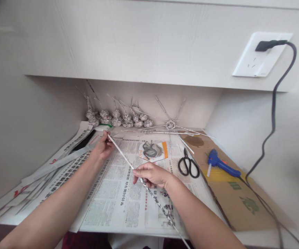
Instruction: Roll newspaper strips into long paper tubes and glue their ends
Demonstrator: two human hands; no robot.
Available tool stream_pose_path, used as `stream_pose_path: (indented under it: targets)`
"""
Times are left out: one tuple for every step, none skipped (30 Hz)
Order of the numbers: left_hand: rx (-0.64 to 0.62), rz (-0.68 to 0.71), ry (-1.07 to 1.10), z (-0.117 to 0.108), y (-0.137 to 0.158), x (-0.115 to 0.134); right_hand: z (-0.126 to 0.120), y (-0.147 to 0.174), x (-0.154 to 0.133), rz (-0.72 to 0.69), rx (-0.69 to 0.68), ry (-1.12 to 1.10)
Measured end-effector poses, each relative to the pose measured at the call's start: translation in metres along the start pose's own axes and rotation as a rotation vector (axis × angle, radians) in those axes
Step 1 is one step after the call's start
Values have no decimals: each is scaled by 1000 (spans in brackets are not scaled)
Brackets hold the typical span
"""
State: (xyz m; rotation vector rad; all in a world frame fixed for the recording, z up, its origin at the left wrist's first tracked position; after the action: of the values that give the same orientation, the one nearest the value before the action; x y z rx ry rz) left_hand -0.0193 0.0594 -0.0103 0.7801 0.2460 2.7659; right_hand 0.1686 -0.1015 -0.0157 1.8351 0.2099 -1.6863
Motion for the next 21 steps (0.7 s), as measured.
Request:
stream_pose_path:
  targets:
    - [2,25,-14,0,0,0,-2,0,0,-16,1,-24]
    - [-17,42,-38,0,0,0,-5,1,-1,-41,5,-54]
    - [-47,46,-69,0,1,-2,-10,1,-2,-74,17,-88]
    - [-63,30,-105,1,1,-5,-16,3,-5,-115,40,-130]
    - [-82,13,-146,1,2,-8,-24,4,-8,-168,81,-182]
    - [-106,-2,-190,2,2,-12,-34,6,-12,-227,142,-246]
    - [-130,-8,-234,3,4,-15,-44,8,-15,-289,224,-323]
    - [-151,-6,-278,4,5,-19,-56,11,-17,-350,329,-409]
    - [-173,-1,-325,5,7,-22,-67,14,-18,-403,450,-501]
    - [-199,2,-378,6,9,-26,-77,17,-18,-450,569,-585]
    - [-232,2,-435,7,12,-31,-85,19,-17,-484,669,-653]
    - [-268,-2,-496,9,14,-35,-91,21,-15,-508,745,-700]
    - [-302,-7,-560,9,16,-40,-95,22,-14,-522,793,-722]
    - [-335,-19,-623,10,18,-45,-97,21,-12,-524,813,-725]
    - [-363,-32,-684,10,19,-50,-98,20,-10,-516,817,-717]
    - [-386,-37,-745,9,20,-55,-98,19,-8,-502,817,-706]
    - [-401,-30,-813,8,21,-58,-98,17,-6,-486,816,-697]
    - [-412,-2,-889,7,20,-61,-98,16,-5,-471,811,-691]
    - [-416,55,-973,7,20,-62,-97,14,-3,-458,804,-688]
    - [-416,122,-1065,6,19,-62,-97,13,-2,-448,798,-686]
    - [-427,192,-1155,5,18,-61,-96,12,-1,-439,793,-683]
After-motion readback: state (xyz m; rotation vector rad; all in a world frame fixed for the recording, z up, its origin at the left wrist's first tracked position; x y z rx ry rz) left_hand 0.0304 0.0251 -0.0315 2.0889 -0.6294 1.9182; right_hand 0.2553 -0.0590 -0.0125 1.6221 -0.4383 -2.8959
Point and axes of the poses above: each hand's wrist, its own y-axis away from the middle knuckle, its own z-axis out of the palm, x = y × z, the point moved 4 cm from there along -y, towards the middle knuckle, and after that the axes turned 5 degrees about -x, right-handed, at the moved point
